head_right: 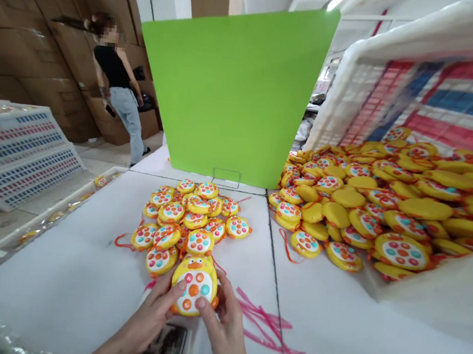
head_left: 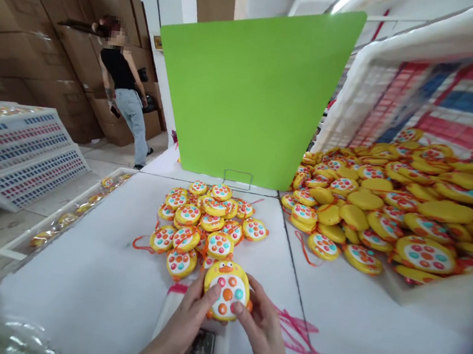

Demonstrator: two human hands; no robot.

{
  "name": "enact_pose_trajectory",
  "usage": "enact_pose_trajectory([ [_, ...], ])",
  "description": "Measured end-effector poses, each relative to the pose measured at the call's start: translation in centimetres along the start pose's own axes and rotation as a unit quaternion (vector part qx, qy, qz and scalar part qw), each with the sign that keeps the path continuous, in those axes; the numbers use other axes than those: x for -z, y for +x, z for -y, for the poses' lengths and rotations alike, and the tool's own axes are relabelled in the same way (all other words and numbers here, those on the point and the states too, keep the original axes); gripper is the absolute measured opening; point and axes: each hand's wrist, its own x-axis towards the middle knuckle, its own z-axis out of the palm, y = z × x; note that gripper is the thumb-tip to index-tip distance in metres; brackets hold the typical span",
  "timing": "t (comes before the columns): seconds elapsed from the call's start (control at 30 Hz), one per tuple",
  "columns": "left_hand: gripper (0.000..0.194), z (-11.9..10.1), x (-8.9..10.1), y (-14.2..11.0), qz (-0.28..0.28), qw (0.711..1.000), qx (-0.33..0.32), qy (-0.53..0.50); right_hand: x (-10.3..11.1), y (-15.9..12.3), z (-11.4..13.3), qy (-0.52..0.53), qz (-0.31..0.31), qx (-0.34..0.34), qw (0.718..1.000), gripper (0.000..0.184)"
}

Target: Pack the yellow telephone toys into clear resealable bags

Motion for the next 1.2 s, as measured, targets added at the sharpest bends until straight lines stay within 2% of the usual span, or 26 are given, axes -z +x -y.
enact_pose_trajectory([
  [0.13, 0.063, 0.6, 1.2, -0.3, -0.012, 0.994, 0.019, 0.11, 0.6, 0.1, 1.3, 0.011, 0.029, -0.032, 0.999, 0.04],
  [0.27, 0.062, 0.7, 1.0, -0.8, 0.015, 0.985, 0.016, 0.169, 0.9, 0.3, 1.0, -0.024, 0.056, -0.042, 0.997, 0.036],
  [0.37, 0.06, 0.7, 0.2, -1.1, 0.035, 0.983, -0.019, 0.178, 1.2, -0.4, -0.5, -0.057, 0.015, -0.018, 0.998, 0.038],
  [0.43, 0.058, 0.8, -0.1, -1.1, 0.046, 0.984, -0.026, 0.169, 1.6, -1.0, -1.5, -0.063, -0.022, -0.025, 0.997, 0.042],
  [0.53, 0.064, 1.3, -0.1, -1.0, 0.071, 0.981, -0.022, 0.182, 2.3, -1.4, -2.4, -0.061, -0.016, -0.069, 0.996, 0.046],
  [0.63, 0.075, 1.7, 0.0, -0.9, 0.097, 0.979, -0.004, 0.177, 2.5, -1.0, -2.6, -0.048, -0.018, -0.07, 0.996, 0.045],
  [0.7, 0.073, 1.6, 0.0, -0.8, 0.078, 0.975, 0.003, 0.206, 2.2, -0.6, -2.4, -0.039, -0.017, -0.062, 0.997, 0.041],
  [0.8, 0.064, 1.3, 0.0, -0.7, 0.038, 0.961, -0.014, 0.273, 1.6, -0.2, -1.9, -0.037, 0.024, -0.077, 0.996, 0.036],
  [0.87, 0.064, 1.3, 0.6, -0.8, 0.054, 0.962, -0.031, 0.266, 1.7, 0.2, -1.3, -0.052, 0.052, -0.092, 0.993, 0.034],
  [0.93, 0.068, 1.7, 2.0, -1.1, 0.053, 0.957, -0.054, 0.28, 2.5, 1.0, -0.6, -0.089, 0.063, -0.091, 0.99, 0.034],
  [1.0, 0.062, 2.5, 4.0, -1.6, 0.021, 0.928, -0.091, 0.36, 3.9, 2.8, -0.3, -0.134, 0.036, -0.076, 0.987, 0.036],
  [1.07, 0.041, 3.6, 6.1, -2.0, -0.002, 0.875, -0.133, 0.465, 5.7, 5.5, -0.5, -0.177, -0.034, -0.052, 0.982, 0.038],
  [1.13, 0.027, 5.0, 7.6, -2.3, 0.004, 0.822, -0.17, 0.543, 7.6, 8.6, -1.2, -0.22, -0.113, -0.024, 0.968, 0.044],
  [1.2, 0.029, 6.2, 8.4, -2.3, 0.017, 0.778, -0.201, 0.595, 9.0, 11.6, -2.0, -0.245, -0.158, -0.009, 0.957, 0.051],
])
